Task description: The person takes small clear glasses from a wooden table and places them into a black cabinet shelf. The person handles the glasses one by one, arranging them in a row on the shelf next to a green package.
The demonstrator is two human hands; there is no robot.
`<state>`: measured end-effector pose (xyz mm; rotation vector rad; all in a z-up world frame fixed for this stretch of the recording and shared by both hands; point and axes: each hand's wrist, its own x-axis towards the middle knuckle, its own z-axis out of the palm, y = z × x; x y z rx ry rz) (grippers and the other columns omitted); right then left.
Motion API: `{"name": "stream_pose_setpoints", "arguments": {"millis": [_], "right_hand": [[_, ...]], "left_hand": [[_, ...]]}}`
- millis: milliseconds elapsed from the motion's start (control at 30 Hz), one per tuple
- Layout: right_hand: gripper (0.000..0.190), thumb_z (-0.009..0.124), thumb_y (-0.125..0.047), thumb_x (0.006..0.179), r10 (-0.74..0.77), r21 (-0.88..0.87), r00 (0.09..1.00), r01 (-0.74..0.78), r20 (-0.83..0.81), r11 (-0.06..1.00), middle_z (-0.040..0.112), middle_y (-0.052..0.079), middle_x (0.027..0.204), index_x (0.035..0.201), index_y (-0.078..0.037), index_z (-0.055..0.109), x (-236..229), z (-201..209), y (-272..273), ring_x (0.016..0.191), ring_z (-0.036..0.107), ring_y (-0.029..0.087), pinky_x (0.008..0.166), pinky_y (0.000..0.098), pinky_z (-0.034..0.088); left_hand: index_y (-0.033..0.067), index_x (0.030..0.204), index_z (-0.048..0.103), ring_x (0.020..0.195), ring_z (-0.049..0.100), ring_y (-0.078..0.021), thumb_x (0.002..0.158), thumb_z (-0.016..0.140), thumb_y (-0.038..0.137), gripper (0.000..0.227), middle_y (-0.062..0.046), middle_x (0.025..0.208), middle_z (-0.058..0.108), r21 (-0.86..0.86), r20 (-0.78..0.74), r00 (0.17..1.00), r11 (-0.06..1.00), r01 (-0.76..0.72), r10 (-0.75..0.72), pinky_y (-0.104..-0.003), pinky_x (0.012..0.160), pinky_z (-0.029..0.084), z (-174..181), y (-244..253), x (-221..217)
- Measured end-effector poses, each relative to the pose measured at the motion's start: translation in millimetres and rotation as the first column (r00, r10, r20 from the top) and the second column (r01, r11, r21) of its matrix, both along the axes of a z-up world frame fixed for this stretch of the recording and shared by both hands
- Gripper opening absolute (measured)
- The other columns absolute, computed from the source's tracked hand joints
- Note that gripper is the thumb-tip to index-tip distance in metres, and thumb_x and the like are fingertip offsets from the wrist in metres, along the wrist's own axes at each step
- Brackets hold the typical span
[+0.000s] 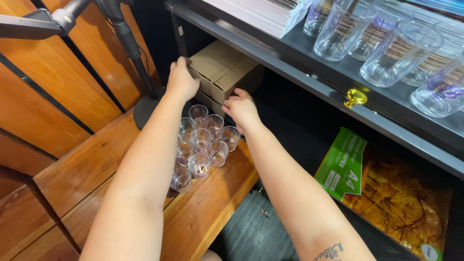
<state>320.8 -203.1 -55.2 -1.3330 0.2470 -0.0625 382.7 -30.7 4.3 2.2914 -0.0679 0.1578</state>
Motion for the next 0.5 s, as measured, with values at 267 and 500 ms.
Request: {"name": "stream_pose_setpoints", "arguments": {"millis": [267, 500], "right_hand": [[0.077, 0.063, 0.003, 0.093, 0.007, -0.008, 1.000, -0.007, -0.005, 1.000, 0.040, 0.038, 0.145, 0.159, 0.008, 0.024, -0.1, -5.0, -1.6, 0.137, 0.048, 0.050, 0.108, 0.0533, 0.050], [0.070, 0.069, -0.002, 0.093, -0.066, -0.028, 0.994, 0.068, 0.089, 0.997, 0.042, 0.039, 0.146, 0.155, 0.007, 0.037, -42.5, 25.4, -11.5, 0.138, 0.049, 0.048, 0.108, 0.0520, 0.050]], "left_hand": [[0.0064, 0.147, 0.044, 0.135, 0.055, -0.0446, 0.093, 0.071, 0.009, 0.060, -0.022, 0.143, 0.044, 0.031, -0.038, 0.999, 1.000, 0.005, -0.004, -0.052, 0.107, 0.052, -8.6, 0.7, 4.0], [0.0003, 0.146, 0.050, 0.134, 0.054, -0.0473, 0.088, 0.080, 0.015, 0.067, -0.028, 0.143, 0.047, -0.042, 0.048, 0.999, 0.999, 0.011, -0.009, -0.052, 0.107, 0.052, 19.0, 4.6, -50.6]]}}
